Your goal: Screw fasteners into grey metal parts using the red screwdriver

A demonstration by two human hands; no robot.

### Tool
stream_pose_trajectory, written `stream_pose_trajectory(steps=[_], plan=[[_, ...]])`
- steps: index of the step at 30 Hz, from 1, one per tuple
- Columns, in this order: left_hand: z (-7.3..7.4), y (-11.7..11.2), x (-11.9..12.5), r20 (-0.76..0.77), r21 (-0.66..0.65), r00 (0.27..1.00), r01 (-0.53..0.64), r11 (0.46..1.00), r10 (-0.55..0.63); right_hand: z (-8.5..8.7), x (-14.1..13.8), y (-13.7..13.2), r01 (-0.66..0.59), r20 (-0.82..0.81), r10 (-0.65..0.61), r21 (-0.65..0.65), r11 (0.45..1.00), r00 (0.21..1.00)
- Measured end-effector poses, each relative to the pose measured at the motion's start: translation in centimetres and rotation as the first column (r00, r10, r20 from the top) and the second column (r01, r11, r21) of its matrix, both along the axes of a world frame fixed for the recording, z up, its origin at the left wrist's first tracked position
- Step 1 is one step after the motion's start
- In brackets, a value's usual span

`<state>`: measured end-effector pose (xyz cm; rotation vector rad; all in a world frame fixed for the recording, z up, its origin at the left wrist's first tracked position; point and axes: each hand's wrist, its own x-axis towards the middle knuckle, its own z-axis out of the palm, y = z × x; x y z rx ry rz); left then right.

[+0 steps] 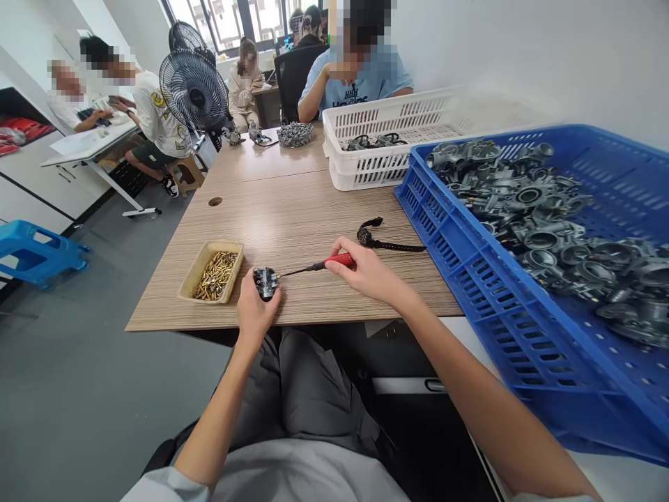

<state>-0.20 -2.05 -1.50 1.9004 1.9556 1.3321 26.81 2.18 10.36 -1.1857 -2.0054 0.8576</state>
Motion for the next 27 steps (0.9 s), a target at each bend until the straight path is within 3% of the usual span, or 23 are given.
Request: stream_pose_trajectory(steps=[13, 17, 19, 23, 27], plan=[[0.1, 0.1, 0.0, -0.004, -0.04, 1.0, 0.004, 0.999, -0.004, -0.4, -0.5, 0.1, 0.089, -0.035, -0.089, -0.006, 0.996, 0.995], [0.7, 0.7, 0.1, -0.009, -0.108, 0.999, 0.031, 0.994, -0.032, -1.2, -0.8, -0.1, 0.236, -0.085, -0.231, 0.059, 0.97, 0.969], [1.3, 1.2, -0.2, -0.015, -0.149, 0.995, 0.096, 0.984, -0.099, -2.0, -1.0, -0.5, 0.303, -0.193, -0.299, -0.007, 0.953, 0.935], [2.3, 2.1, -1.3, -0.011, -0.241, 0.958, 0.277, 0.93, -0.288, -4.4, -1.4, -1.6, 0.314, -0.442, -0.391, -0.238, 0.919, 0.808], [2.3, 2.2, -2.5, 0.002, -0.23, 0.931, 0.356, 0.906, -0.365, -6.5, -1.6, -2.5, 0.306, -0.496, -0.436, -0.325, 0.895, 0.751]])
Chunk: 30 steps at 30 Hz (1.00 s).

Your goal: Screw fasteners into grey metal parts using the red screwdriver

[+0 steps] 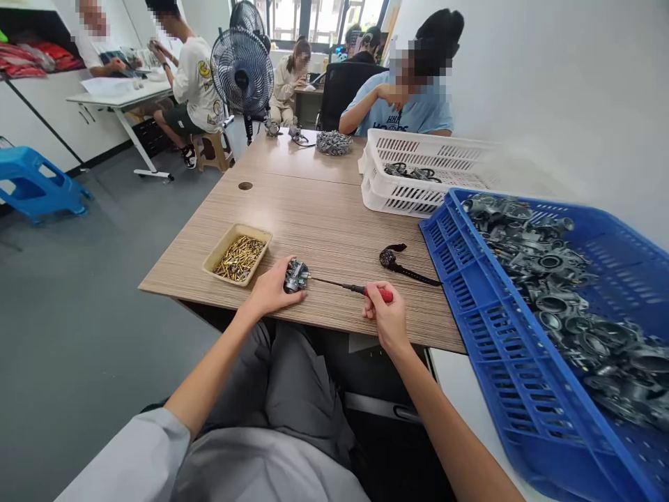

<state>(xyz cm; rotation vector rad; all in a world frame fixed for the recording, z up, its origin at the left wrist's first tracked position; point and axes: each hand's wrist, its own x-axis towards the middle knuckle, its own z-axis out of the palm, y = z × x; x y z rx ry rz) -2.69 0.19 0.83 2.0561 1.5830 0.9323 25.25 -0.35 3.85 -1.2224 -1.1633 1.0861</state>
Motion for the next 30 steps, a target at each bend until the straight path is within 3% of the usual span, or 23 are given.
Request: stream_pose_trajectory(steps=[5, 10, 21, 30], plan=[[-0.5, -0.4, -0.6, 0.028, 0.009, 1.0, 0.0, 1.0, 0.0, -0.8, 0.0, 0.0, -0.039, 0.022, 0.04, -0.012, 0.999, 0.999], [-0.1, -0.5, -0.8, 0.054, 0.03, 0.999, 0.001, 1.0, -0.002, -1.1, 0.6, 0.5, -0.109, 0.026, 0.111, -0.056, 0.992, 0.993], [0.2, -0.7, -0.9, 0.041, 0.027, 0.999, 0.004, 1.0, -0.005, -0.8, 2.0, 0.8, -0.27, -0.063, 0.264, -0.125, 0.955, 0.962], [1.0, -1.0, -0.5, -0.033, -0.023, 0.999, -0.029, 0.999, 0.028, -0.6, 1.8, 0.9, -0.229, -0.038, 0.226, -0.144, 0.963, 0.973]])
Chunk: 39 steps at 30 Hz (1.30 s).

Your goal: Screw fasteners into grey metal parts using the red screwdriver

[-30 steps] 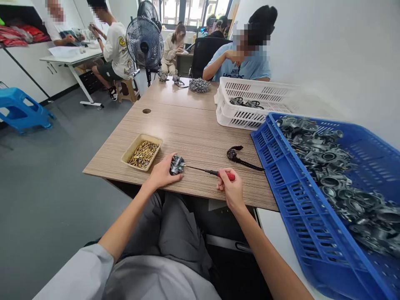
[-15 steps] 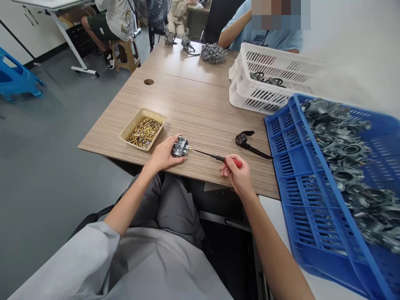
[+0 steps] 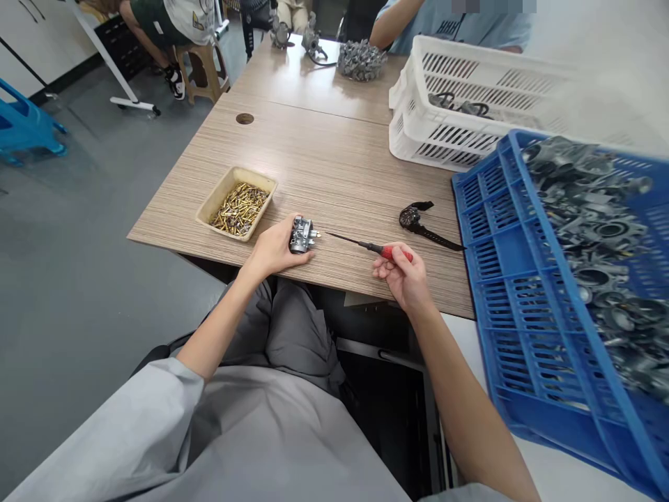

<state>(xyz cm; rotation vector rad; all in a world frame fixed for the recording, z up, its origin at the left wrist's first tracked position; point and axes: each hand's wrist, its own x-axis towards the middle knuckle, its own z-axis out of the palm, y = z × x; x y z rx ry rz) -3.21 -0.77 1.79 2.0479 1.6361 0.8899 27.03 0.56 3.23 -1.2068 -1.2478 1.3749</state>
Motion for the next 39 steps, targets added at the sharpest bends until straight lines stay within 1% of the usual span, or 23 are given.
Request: stream_pose_trajectory(steps=[4, 11, 18, 25, 31, 39], plan=[[-0.1, 0.0, 0.0, -0.019, 0.007, 1.0, -0.003, 1.0, 0.003, -0.1, 0.0, 0.0, -0.02, 0.01, 0.02, -0.007, 1.0, 1.0], [-0.1, 0.0, 0.0, -0.036, 0.006, 0.999, -0.006, 1.0, 0.007, -0.7, 0.3, 0.4, -0.045, -0.047, 0.044, -0.031, 0.998, 0.998], [-0.1, 0.0, -0.1, -0.01, 0.012, 1.0, 0.014, 1.0, -0.014, -1.0, 0.4, 0.4, -0.056, -0.101, 0.053, -0.025, 0.998, 0.993], [0.0, -0.1, -0.1, -0.006, 0.014, 1.0, 0.021, 1.0, -0.021, -1.3, 0.7, 0.5, -0.067, -0.116, 0.065, -0.008, 0.998, 0.991], [0.3, -0.3, 0.1, -0.025, 0.012, 1.0, 0.018, 1.0, -0.017, -1.1, 1.0, 0.4, -0.129, -0.133, 0.13, 0.021, 0.991, 0.982], [0.0, -0.2, 0.1, -0.024, 0.024, 1.0, 0.009, 1.0, -0.009, -1.1, 1.1, 0.5, -0.175, -0.108, 0.178, 0.034, 0.984, 0.978]])
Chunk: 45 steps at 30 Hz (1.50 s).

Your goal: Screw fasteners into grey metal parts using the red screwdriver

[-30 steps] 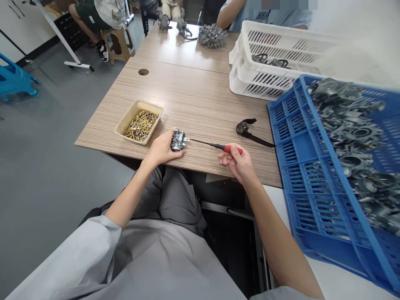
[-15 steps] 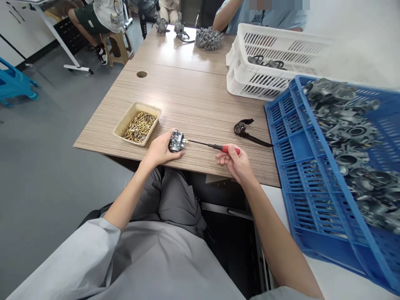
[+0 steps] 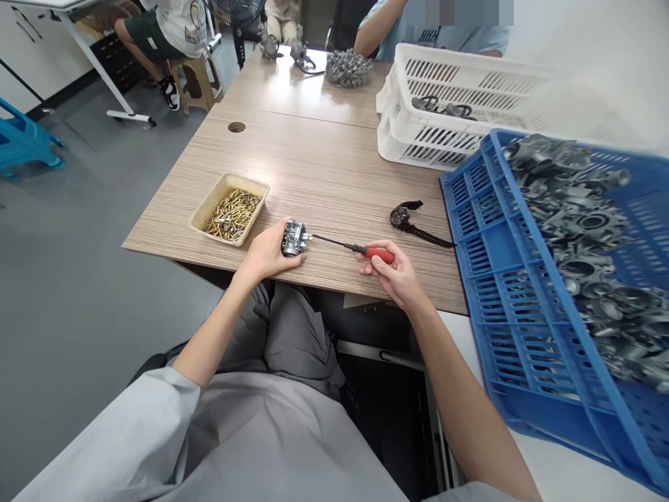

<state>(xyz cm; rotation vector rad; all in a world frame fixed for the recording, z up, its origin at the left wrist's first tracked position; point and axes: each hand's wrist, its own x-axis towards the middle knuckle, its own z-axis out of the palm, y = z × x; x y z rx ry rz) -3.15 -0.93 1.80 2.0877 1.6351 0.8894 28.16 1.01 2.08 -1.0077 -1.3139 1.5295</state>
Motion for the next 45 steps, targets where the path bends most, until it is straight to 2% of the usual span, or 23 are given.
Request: stream_pose_trajectory(steps=[10, 19, 33, 45], plan=[[-0.23, 0.04, -0.14, 0.009, 0.015, 1.0, 0.002, 1.0, -0.003, -0.25, 0.23, 0.12, -0.035, 0.05, 0.035, 0.0, 0.999, 0.998], [-0.36, 0.13, -0.16, 0.016, 0.039, 1.0, 0.006, 0.999, -0.007, -0.02, 0.23, 0.06, -0.046, 0.028, 0.046, -0.01, 0.999, 0.999], [-0.12, 0.13, -0.16, 0.017, 0.014, 1.0, 0.009, 1.0, -0.009, 0.08, -0.38, 0.11, 0.005, 0.039, -0.004, -0.002, 1.0, 0.999], [-0.14, 0.05, -0.15, 0.016, 0.005, 1.0, -0.001, 1.0, 0.001, 0.03, -0.3, 0.04, -0.002, 0.051, 0.001, 0.026, 1.0, 0.999]])
